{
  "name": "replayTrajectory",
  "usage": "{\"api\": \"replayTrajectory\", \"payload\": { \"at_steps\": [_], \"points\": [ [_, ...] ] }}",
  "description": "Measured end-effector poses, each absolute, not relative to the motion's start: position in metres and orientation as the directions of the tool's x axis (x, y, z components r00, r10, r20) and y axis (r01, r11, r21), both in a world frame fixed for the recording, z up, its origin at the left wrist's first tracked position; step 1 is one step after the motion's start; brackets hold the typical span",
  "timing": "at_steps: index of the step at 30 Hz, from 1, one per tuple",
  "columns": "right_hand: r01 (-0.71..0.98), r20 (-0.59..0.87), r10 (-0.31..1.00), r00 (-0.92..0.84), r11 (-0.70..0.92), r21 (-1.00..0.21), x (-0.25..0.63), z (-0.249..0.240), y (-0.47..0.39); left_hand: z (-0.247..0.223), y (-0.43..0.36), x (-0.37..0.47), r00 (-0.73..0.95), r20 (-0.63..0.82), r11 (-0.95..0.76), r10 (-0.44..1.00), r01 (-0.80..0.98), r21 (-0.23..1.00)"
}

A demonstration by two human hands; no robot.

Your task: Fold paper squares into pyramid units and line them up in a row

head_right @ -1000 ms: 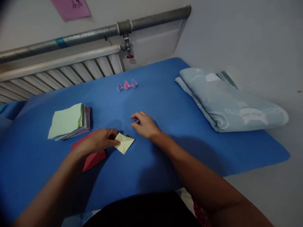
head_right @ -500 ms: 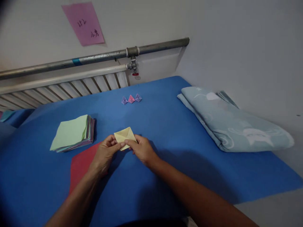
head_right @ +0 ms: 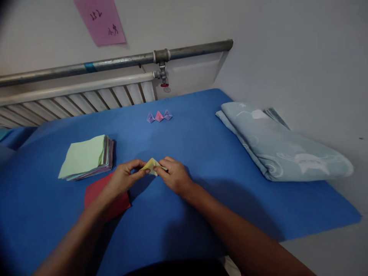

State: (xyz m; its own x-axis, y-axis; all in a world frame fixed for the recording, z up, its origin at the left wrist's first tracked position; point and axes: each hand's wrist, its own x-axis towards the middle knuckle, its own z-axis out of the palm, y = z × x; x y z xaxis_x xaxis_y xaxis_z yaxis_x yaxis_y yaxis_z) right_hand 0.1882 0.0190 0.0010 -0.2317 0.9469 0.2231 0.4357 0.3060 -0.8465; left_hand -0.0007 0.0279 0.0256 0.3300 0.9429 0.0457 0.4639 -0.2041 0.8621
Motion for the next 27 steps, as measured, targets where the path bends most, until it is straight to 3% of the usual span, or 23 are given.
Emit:
{"api": "replayTrajectory", "payload": {
  "at_steps": [3, 5, 8, 10, 13, 17, 27],
  "points": [
    [0.530, 0.399, 0.854, -0.335, 0.521, -0.669, 0.193, -0.003, 0.023, 0.016, 0.024, 0.003, 0.376, 0.318, -0.491, 0.870, 0.611, 0.621],
    [0.615, 0.446, 0.807, -0.388, 0.587, -0.527, 0.195, -0.006, 0.026, 0.010, 0.021, 0.004, 0.414, 0.448, -0.597, 0.792, 0.680, 0.425],
    [0.699, 0.429, 0.771, -0.470, 0.622, -0.352, 0.198, -0.007, 0.026, 0.002, 0.016, 0.005, 0.459, 0.535, -0.635, 0.709, 0.746, 0.202],
    [0.716, 0.385, 0.755, -0.531, 0.643, -0.273, 0.199, -0.006, 0.022, -0.001, 0.012, 0.006, 0.496, 0.515, -0.635, 0.700, 0.762, 0.129],
    [0.719, 0.298, 0.744, -0.598, 0.662, -0.210, 0.200, -0.003, 0.012, -0.002, 0.004, 0.007, 0.547, 0.417, -0.640, 0.726, 0.759, 0.118],
    [0.715, 0.264, 0.751, -0.606, 0.659, -0.235, 0.204, 0.000, -0.003, -0.002, -0.007, 0.004, 0.556, 0.330, -0.632, 0.763, 0.749, 0.198],
    [0.743, 0.194, 0.798, -0.571, 0.603, -0.291, 0.205, -0.001, -0.010, -0.005, -0.019, -0.001, 0.524, 0.378, -0.619, 0.763, 0.761, 0.195]
  ]
}}
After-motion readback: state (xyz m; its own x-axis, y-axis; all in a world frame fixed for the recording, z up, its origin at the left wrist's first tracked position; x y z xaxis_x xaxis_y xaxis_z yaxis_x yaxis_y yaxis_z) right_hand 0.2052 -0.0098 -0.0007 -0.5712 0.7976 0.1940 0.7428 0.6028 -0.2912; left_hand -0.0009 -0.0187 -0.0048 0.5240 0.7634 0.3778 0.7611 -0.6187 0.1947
